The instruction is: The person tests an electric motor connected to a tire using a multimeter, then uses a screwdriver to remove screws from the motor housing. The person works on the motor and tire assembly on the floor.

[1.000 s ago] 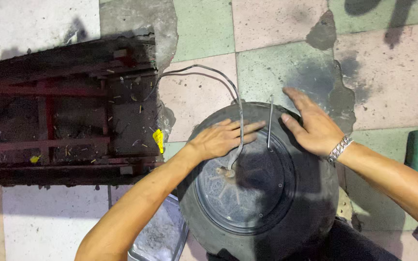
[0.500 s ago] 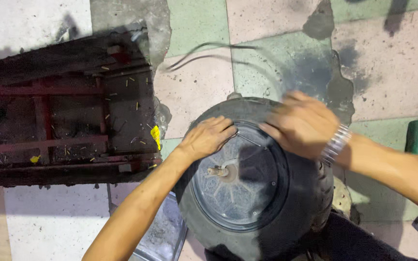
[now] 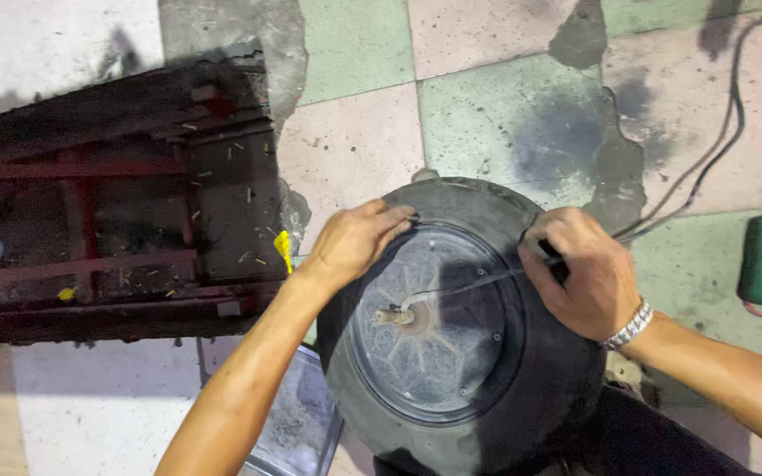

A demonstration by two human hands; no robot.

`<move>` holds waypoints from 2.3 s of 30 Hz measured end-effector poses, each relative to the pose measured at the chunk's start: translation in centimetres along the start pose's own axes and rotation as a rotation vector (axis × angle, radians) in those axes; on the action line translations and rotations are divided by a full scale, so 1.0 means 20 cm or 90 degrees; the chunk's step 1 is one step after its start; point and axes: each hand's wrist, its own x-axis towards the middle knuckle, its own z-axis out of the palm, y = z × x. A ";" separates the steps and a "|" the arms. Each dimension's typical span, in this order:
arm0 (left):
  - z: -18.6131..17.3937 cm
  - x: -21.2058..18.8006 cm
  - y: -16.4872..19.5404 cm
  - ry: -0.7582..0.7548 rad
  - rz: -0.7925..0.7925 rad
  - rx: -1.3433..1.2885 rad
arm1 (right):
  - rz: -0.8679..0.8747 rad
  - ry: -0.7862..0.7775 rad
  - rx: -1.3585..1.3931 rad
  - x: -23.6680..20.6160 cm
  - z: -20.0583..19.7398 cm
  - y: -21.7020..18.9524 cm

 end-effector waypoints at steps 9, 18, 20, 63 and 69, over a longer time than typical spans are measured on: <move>0.11 -0.04 -0.03 -0.075 0.036 -0.069 | -0.016 -0.011 -0.020 0.01 0.01 0.01; 0.11 0.06 -0.03 -0.159 0.103 0.026 | -0.016 -0.022 -0.007 0.03 -0.01 0.00; 0.10 0.08 -0.03 -0.184 0.150 0.077 | -0.014 -0.023 -0.005 0.02 -0.01 0.01; 0.30 -0.11 0.02 0.126 -0.043 0.083 | 0.197 -0.100 -0.048 -0.06 0.07 0.30; 0.33 0.02 0.15 -0.300 -0.401 -0.106 | 0.212 -0.112 -0.039 -0.05 0.07 0.29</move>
